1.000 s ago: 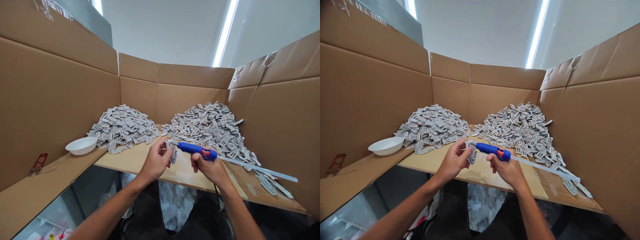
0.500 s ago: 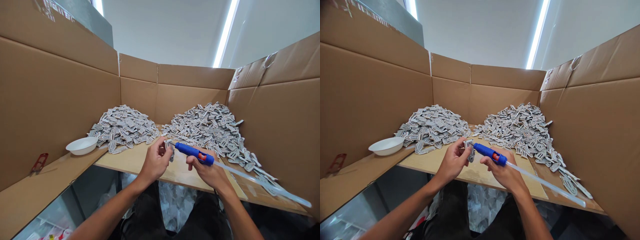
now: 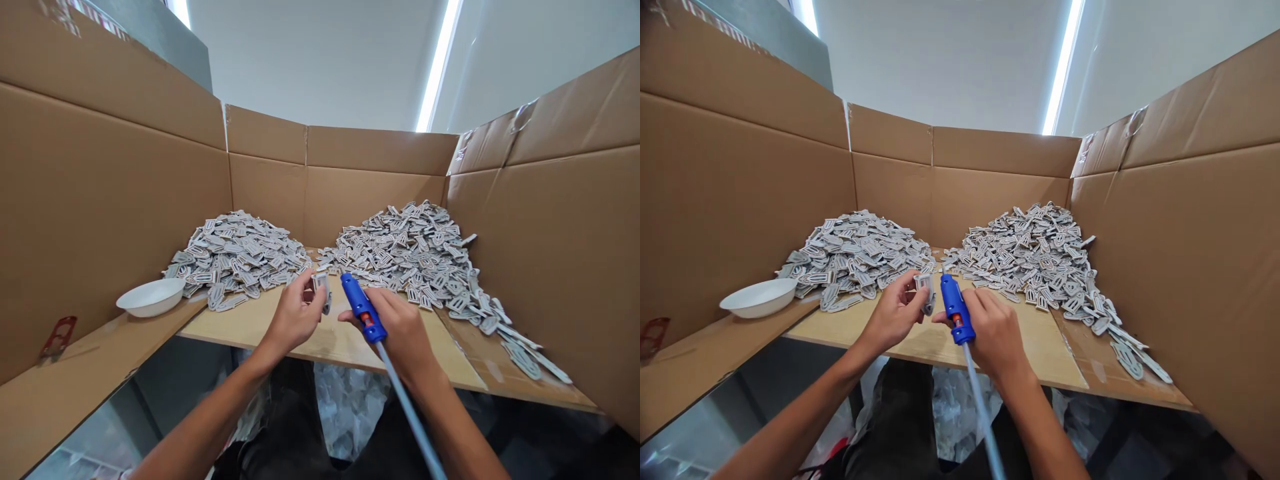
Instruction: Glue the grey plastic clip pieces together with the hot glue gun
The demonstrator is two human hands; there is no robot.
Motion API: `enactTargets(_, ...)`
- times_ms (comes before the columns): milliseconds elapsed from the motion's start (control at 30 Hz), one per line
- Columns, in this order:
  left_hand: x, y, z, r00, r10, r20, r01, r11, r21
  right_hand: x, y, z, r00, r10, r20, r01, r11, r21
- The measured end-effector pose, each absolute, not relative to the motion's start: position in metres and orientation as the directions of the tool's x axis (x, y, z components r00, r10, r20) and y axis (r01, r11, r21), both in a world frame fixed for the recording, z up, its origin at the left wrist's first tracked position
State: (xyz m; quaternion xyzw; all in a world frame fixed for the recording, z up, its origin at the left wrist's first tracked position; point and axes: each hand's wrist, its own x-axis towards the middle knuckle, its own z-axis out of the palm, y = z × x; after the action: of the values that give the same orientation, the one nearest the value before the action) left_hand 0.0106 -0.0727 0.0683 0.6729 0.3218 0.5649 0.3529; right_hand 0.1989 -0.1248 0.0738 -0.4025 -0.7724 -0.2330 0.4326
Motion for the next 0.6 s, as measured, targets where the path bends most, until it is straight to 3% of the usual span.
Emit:
enactTargets(200,0.001,-0.068,0.078,0.142,0.870,0.472,0.035,-0.481,0.876,0.216,-0.125,0.082,-0.223,0.372,0.901,0.841,0.540,-0.015)
enactTargets(333,-0.009,-0.053,0.077,0.115,0.882,0.456,0.117,-0.468,0.876,0.229,-0.126,0.088,-0.139,0.413,0.900,0.868,0.488,-0.090)
enactTargets(467,-0.030,-0.023,0.066,0.020,0.920,0.392,0.340,-0.375,0.862,0.235,-0.126,0.091,-0.134,0.478,0.868,0.860,0.492,-0.137)
enactTargets(600,-0.052,-0.008,0.057,0.122,0.988,0.094,0.648,-0.151,0.746,0.235,-0.123,0.089,-0.132,0.509,0.851,0.866,0.477,-0.150)
